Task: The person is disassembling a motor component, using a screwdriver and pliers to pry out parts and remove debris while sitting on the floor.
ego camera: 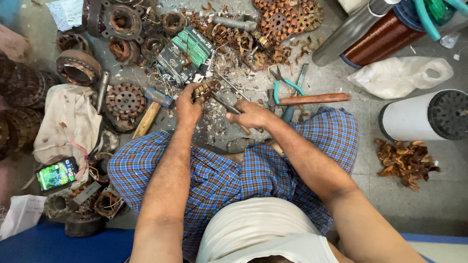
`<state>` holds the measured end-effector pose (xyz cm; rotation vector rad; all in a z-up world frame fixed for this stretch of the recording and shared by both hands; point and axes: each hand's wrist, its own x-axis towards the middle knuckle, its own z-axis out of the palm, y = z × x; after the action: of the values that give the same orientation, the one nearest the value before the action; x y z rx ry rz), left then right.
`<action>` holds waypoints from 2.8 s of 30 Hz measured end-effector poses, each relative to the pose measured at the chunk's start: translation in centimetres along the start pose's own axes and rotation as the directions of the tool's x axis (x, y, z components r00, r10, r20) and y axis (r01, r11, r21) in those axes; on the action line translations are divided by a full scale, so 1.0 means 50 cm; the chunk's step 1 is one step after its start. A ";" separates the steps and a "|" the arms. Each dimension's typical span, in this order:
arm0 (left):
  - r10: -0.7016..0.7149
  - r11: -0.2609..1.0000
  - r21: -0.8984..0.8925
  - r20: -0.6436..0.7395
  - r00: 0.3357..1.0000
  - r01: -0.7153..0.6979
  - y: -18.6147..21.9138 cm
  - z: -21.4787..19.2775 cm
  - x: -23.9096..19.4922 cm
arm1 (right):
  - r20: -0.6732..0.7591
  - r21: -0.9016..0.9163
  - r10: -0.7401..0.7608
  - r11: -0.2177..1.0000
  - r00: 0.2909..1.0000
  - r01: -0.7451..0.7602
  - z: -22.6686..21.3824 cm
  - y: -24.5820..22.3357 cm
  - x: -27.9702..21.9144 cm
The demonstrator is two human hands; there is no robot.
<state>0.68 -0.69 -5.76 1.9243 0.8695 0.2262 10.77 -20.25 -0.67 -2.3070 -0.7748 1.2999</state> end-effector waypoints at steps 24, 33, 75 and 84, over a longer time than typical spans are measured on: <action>0.249 0.961 0.129 -0.025 0.968 -0.244 -0.012 0.004 -0.002 | -0.481 -0.041 -0.085 0.996 0.872 0.075 0.174 0.087 0.109; 0.171 0.957 0.247 -0.068 0.983 -0.150 0.002 0.000 -0.017 | -0.593 0.035 -0.105 0.987 0.798 0.156 0.167 0.109 0.134; 0.181 0.835 0.527 0.010 0.983 -0.159 0.026 -0.003 -0.005 | -0.419 -0.018 -0.249 0.964 0.873 0.267 0.126 0.098 0.103; 0.106 0.930 0.349 0.039 0.994 -0.113 -0.013 0.012 -0.021 | -0.491 -0.002 -0.100 0.994 0.865 0.114 0.155 0.110 0.115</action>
<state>-0.10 -1.62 -6.41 2.3077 0.8314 0.1233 8.00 -20.50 -11.43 -2.3798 -0.6861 0.6184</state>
